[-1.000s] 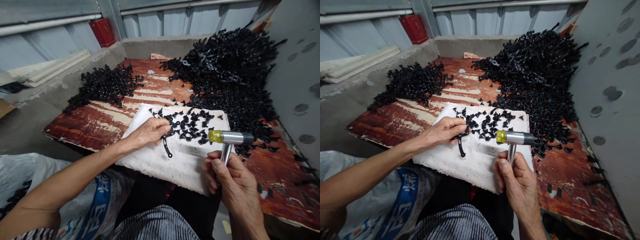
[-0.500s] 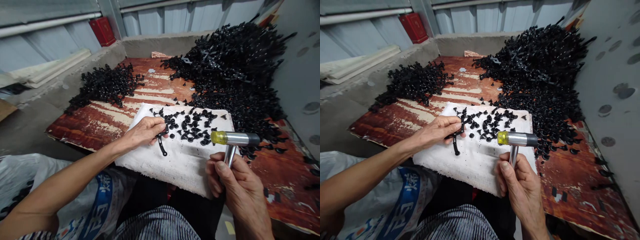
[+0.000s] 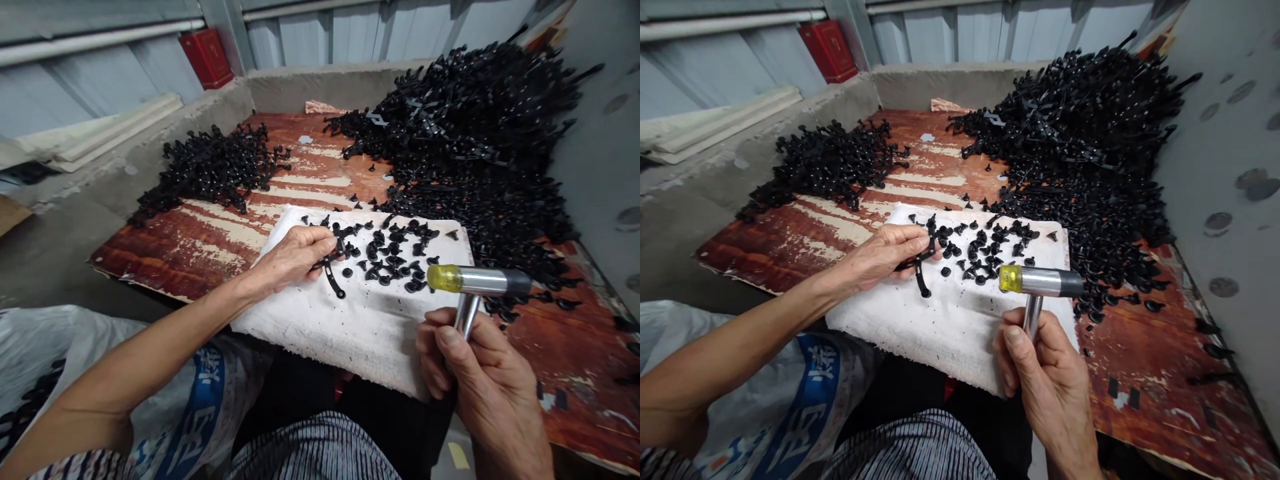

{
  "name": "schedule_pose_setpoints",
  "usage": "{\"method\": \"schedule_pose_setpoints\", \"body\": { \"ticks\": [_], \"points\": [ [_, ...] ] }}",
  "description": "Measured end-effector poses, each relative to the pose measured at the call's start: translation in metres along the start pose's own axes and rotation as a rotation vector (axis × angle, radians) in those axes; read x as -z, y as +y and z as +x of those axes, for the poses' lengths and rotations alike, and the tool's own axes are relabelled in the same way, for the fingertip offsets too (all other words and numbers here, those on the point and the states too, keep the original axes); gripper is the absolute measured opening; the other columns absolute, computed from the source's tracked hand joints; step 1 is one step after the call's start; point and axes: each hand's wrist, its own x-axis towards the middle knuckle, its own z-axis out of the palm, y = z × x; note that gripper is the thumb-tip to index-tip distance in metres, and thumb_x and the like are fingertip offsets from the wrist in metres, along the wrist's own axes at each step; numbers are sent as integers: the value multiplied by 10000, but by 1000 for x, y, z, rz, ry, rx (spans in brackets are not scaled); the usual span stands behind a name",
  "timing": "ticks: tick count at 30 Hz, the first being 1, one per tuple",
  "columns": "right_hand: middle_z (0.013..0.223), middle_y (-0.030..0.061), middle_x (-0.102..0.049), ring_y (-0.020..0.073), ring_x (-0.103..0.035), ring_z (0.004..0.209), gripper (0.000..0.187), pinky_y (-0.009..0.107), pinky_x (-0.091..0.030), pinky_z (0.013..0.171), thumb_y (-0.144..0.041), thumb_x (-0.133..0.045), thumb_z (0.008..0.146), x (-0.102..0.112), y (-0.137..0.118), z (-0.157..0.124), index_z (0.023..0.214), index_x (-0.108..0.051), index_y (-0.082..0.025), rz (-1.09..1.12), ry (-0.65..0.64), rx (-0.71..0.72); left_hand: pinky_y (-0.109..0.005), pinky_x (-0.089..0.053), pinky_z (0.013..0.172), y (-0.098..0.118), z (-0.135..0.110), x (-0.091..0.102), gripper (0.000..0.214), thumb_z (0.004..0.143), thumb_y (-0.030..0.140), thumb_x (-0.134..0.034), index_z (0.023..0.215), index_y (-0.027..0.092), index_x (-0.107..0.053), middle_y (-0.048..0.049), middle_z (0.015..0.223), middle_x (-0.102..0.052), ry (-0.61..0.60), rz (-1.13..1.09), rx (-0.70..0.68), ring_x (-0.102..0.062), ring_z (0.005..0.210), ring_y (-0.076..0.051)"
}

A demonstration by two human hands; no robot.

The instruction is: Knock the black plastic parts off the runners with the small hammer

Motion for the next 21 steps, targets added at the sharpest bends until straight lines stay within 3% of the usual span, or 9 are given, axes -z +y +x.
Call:
{"method": "schedule_pose_setpoints", "body": {
  "ticks": [7,21],
  "points": [
    [590,-42,-570,57,-445,352,181,166,-391,321,-400,-687,889,3,2,-1,918,-637,-229,-2,20,-19,-141,-242,378,0,3,-1,227,920,288,-551,744,149,-576,52,541,-437,12,57,-40,-411,397,-32],
    [562,-45,-558,69,-453,355,153,173,-393,321,-380,-672,902,2,4,-2,916,-645,-230,-18,18,10,-163,-259,411,-5,11,-4,213,920,266,-520,727,178,-527,54,487,-447,7,203,-66,-413,398,-49]
  ]
}}
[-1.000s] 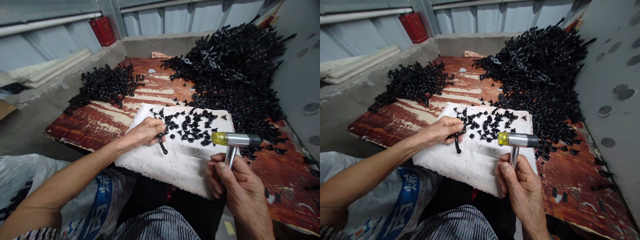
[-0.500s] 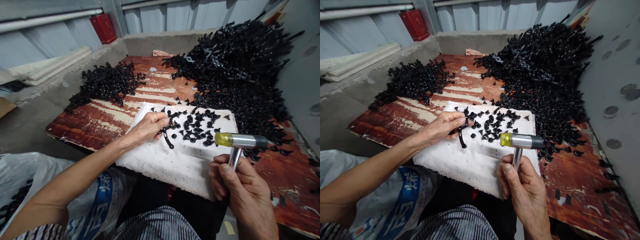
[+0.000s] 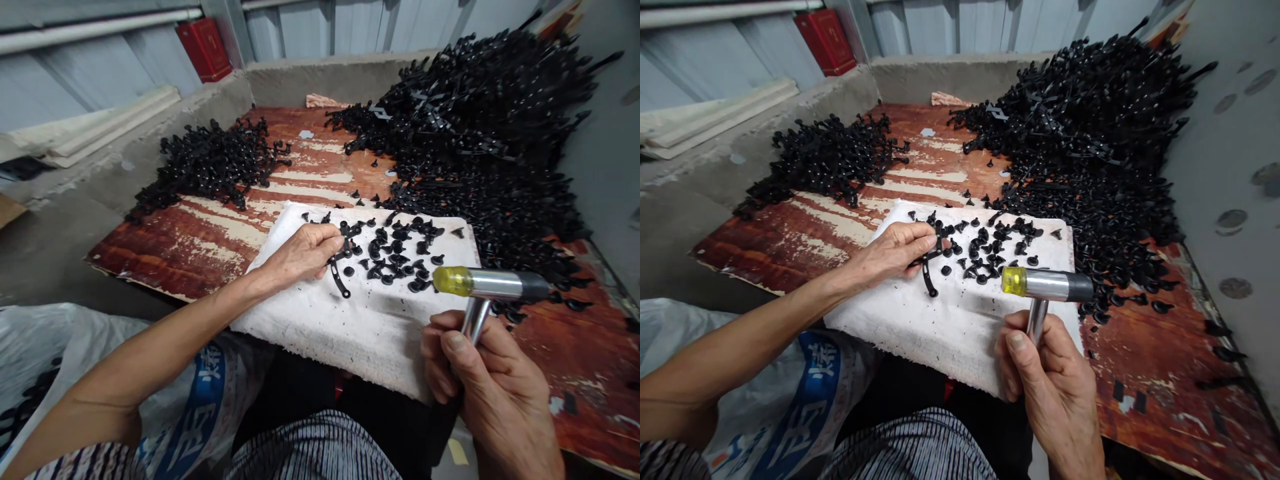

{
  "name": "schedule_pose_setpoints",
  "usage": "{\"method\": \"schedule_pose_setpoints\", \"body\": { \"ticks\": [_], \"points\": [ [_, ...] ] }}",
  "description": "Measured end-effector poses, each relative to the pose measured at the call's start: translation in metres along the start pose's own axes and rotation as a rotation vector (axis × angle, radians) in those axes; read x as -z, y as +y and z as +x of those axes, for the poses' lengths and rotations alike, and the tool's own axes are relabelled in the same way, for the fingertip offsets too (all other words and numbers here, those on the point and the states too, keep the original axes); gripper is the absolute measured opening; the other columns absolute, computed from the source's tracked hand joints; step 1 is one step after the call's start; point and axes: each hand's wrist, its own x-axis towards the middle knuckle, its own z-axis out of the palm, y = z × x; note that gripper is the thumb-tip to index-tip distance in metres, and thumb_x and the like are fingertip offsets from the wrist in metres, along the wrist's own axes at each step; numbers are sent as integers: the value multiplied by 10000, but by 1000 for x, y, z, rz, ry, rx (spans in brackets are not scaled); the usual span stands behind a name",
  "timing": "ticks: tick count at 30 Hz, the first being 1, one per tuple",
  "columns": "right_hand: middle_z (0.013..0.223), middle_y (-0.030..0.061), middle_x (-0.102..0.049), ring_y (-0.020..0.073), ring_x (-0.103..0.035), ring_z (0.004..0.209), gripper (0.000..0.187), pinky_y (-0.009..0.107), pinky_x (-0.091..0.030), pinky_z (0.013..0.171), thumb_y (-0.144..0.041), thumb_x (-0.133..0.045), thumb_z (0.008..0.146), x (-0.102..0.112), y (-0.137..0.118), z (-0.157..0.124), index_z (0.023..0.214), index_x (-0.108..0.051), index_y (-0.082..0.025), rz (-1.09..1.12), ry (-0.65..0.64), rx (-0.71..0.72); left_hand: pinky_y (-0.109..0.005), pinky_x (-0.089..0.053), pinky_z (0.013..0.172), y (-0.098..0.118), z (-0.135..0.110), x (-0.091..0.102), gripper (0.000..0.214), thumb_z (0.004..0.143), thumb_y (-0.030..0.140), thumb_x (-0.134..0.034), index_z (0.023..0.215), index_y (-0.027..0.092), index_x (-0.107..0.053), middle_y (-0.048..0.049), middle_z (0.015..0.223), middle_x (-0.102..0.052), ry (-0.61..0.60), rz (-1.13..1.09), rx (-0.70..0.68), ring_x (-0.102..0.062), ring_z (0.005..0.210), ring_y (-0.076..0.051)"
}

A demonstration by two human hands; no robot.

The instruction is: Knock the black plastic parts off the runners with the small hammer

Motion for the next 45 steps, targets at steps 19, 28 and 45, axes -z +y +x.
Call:
{"method": "schedule_pose_setpoints", "body": {
  "ticks": [19,28,45],
  "points": [
    [589,-37,-576,68,-451,357,154,181,-382,323,-388,-687,889,-2,-2,0,902,-651,-239,-1,39,-23,-198,-232,431,-1,8,12,229,923,298,-506,729,179,-528,57,514,-431,74,42,-56,-400,415,-58],
    [587,-37,-577,57,-471,365,123,160,-392,335,-362,-690,893,-3,-2,-1,908,-672,-241,6,41,-16,-185,-223,403,-2,10,12,225,932,260,-465,737,175,-538,50,475,-455,44,138,-13,-372,386,-58],
    [594,-36,-592,48,-469,364,136,148,-395,333,-358,-704,883,-3,0,0,899,-674,-227,19,55,-17,-135,-217,320,12,-5,6,335,959,69,-420,646,123,-524,8,565,-617,-4,-97,221,-346,283,16]
  ]
}}
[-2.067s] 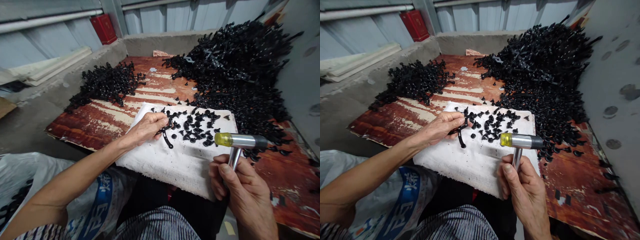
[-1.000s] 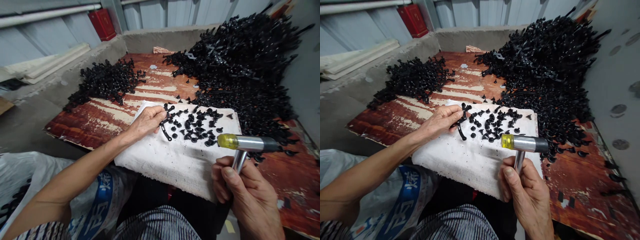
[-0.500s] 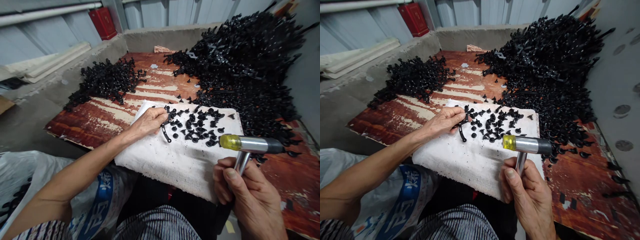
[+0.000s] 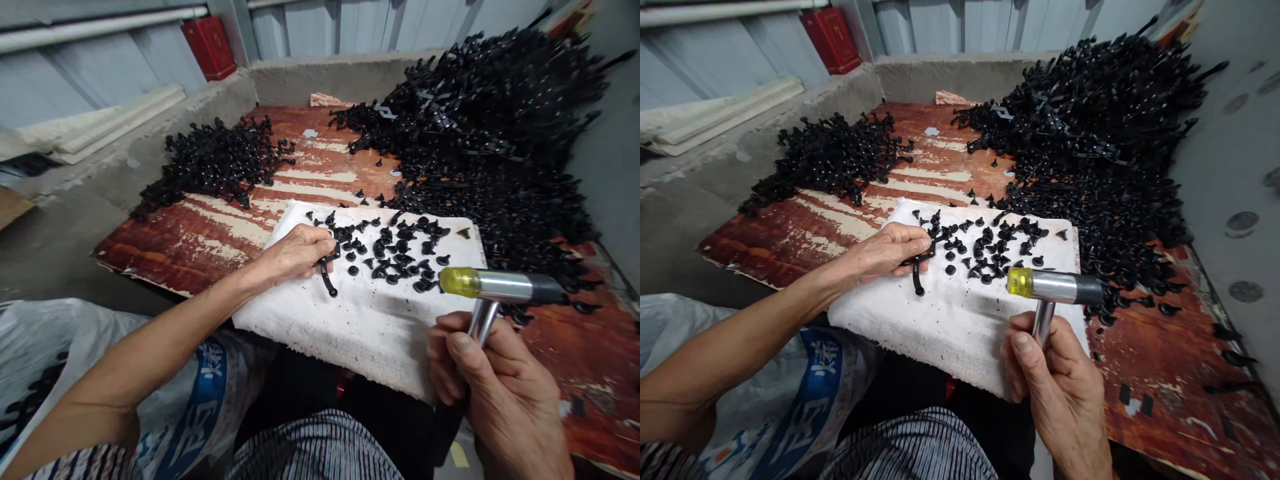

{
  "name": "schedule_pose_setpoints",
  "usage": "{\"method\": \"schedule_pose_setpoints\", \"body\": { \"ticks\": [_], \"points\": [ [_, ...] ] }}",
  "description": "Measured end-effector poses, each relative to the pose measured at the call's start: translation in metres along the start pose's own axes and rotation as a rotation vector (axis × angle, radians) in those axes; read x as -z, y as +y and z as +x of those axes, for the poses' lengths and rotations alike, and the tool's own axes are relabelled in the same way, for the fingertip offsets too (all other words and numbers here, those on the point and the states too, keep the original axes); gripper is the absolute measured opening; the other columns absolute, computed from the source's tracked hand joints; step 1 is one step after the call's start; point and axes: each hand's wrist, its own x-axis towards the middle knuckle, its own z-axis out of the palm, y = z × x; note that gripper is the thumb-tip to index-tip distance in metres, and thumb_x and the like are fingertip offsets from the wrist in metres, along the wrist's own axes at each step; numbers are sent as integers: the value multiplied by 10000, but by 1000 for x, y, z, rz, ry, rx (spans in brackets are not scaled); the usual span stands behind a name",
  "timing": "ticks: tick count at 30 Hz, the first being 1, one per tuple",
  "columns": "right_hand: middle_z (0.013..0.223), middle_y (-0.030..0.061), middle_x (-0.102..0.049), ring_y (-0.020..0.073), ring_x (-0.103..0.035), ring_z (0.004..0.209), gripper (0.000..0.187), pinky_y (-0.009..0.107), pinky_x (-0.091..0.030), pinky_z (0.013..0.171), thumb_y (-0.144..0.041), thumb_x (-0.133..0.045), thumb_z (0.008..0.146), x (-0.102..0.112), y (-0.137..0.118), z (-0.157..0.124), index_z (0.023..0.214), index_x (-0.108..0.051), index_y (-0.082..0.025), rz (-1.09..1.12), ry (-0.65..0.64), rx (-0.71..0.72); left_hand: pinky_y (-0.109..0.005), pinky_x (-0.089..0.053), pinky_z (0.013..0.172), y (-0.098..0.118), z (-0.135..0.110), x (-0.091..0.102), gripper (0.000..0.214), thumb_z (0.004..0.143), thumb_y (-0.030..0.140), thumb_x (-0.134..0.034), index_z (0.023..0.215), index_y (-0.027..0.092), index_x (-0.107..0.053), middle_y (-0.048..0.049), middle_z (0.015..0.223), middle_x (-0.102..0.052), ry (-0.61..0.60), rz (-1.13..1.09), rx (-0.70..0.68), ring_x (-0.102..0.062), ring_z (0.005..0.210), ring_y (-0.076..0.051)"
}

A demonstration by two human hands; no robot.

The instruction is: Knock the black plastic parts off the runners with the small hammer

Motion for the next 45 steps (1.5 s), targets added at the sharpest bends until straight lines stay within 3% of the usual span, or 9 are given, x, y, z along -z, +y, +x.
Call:
{"method": "schedule_pose_setpoints", "body": {
  "ticks": [28,41,45],
  "points": [
    [573,-41,-577,56,-470,366,89,153,-399,334,-322,-678,906,3,0,-2,924,-681,-236,-12,-17,17,-145,-155,282,-1,9,2,362,971,91,-426,623,137,-517,21,518,-571,-22,44,46,-333,258,4],
    [600,-38,-589,57,-476,371,94,159,-398,335,-319,-664,918,6,4,1,950,-673,-231,-42,-43,25,-135,-165,271,4,9,5,410,945,53,-427,551,158,-472,68,347,-392,-51,48,54,-299,231,-17],
    [586,-37,-576,65,-455,370,133,175,-379,333,-352,-679,902,1,-3,-3,927,-665,-222,-33,2,-11,-149,-188,269,6,12,8,401,923,44,-441,539,148,-486,36,395,-465,-75,2,72,-321,234,-20]
  ]
}}
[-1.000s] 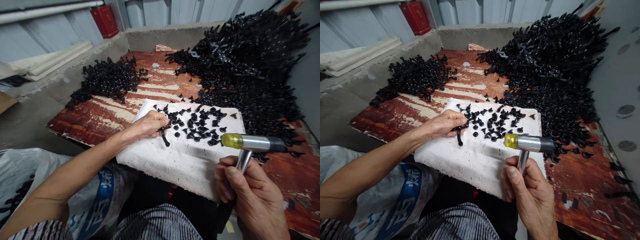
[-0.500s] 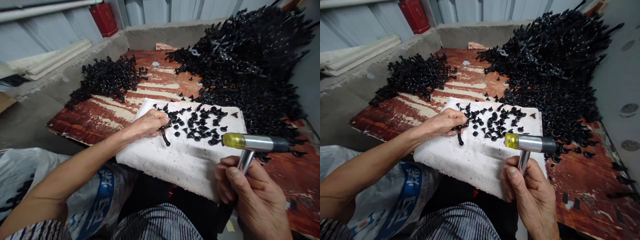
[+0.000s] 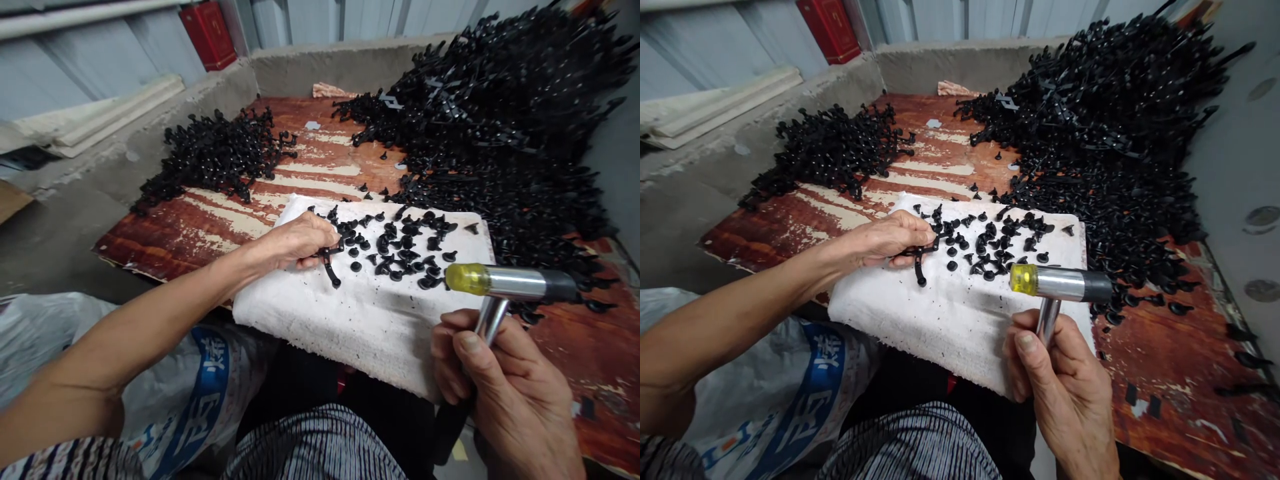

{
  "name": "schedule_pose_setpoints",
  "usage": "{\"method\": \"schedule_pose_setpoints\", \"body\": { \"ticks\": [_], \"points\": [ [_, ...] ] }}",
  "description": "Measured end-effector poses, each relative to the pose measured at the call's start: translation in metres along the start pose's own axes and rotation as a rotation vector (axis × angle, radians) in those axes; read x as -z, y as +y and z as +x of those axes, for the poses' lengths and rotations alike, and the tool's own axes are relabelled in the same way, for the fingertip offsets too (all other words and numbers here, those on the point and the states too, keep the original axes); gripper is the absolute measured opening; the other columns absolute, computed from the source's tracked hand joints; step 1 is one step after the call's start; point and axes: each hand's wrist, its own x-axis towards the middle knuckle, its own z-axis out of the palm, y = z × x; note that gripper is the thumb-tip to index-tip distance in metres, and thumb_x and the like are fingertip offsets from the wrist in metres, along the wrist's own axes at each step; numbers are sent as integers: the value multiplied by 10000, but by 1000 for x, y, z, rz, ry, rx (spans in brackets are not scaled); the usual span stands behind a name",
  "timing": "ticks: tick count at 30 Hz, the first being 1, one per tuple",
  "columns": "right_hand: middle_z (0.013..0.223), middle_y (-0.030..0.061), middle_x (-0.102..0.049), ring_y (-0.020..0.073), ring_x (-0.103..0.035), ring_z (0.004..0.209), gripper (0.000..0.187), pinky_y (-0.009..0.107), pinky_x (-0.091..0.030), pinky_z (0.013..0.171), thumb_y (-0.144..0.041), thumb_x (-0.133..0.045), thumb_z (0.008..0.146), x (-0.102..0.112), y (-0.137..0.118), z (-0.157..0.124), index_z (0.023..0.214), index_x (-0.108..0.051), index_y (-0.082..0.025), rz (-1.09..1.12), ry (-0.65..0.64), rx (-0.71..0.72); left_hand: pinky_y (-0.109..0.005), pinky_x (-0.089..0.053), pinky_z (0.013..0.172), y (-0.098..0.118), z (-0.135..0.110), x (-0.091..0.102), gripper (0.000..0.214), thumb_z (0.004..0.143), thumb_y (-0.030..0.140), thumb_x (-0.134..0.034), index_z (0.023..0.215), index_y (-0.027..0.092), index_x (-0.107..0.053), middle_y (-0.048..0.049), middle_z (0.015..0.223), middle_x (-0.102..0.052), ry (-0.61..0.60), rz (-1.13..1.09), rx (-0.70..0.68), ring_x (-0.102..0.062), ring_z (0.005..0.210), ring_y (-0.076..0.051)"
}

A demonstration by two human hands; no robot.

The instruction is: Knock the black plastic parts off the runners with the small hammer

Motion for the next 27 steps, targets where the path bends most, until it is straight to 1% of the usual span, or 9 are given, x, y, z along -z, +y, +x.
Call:
{"method": "schedule_pose_setpoints", "body": {
  "ticks": [3,5,9,14,19,23,25,27],
  "points": [
    [597,-39,-571,56,-439,381,136,176,-363,357,-363,-687,894,-5,-5,-2,907,-663,-229,6,63,-56,-155,-200,276,3,0,1,413,910,26,-449,516,144,-487,36,384,-438,-7,-17,26,-332,242,-24],
    [597,-36,-575,58,-440,377,129,179,-359,355,-359,-681,898,-5,-5,-2,910,-663,-232,10,43,-43,-157,-203,281,5,0,2,413,901,14,-455,509,138,-494,37,375,-421,-2,-21,27,-331,246,-25],
    [590,-31,-586,67,-461,368,110,177,-373,337,-341,-661,916,0,-1,1,937,-668,-233,16,-37,20,-162,-203,280,5,-1,2,401,898,18,-462,516,134,-501,21,399,-453,1,-41,30,-333,253,-24],
    [599,-34,-592,56,-459,374,96,163,-377,345,-334,-654,923,2,0,1,932,-674,-241,31,-24,13,-166,-214,284,4,1,1,396,911,40,-459,530,128,-519,4,416,-491,-14,-56,55,-338,256,-26],
    [598,-34,-597,56,-463,365,90,160,-378,343,-324,-634,937,2,2,3,941,-675,-244,23,-52,51,-173,-187,291,8,-1,-1,435,923,29,-437,504,136,-492,6,399,-484,19,-22,54,-313,248,-23],
    [622,-29,-608,67,-467,356,134,183,-388,341,-364,-622,938,1,-2,4,965,-661,-239,-58,-55,43,-166,-161,298,7,-2,-1,431,913,34,-471,498,149,-472,39,368,-426,36,56,3,-305,247,-19],
    [619,-32,-595,72,-448,352,192,188,-376,327,-413,-612,934,1,-7,6,997,-664,-239,-144,-84,5,-162,-160,299,3,1,2,420,902,40,-489,501,159,-461,53,358,-395,6,70,-19,-303,250,-20],
    [585,-31,-573,86,-443,360,219,188,-360,304,-417,-634,912,1,-12,8,1005,-696,-228,-258,-119,14,-158,-165,297,-3,5,6,406,890,45,-495,502,162,-469,53,359,-392,-31,82,-42,-309,253,-22]
  ]
}}
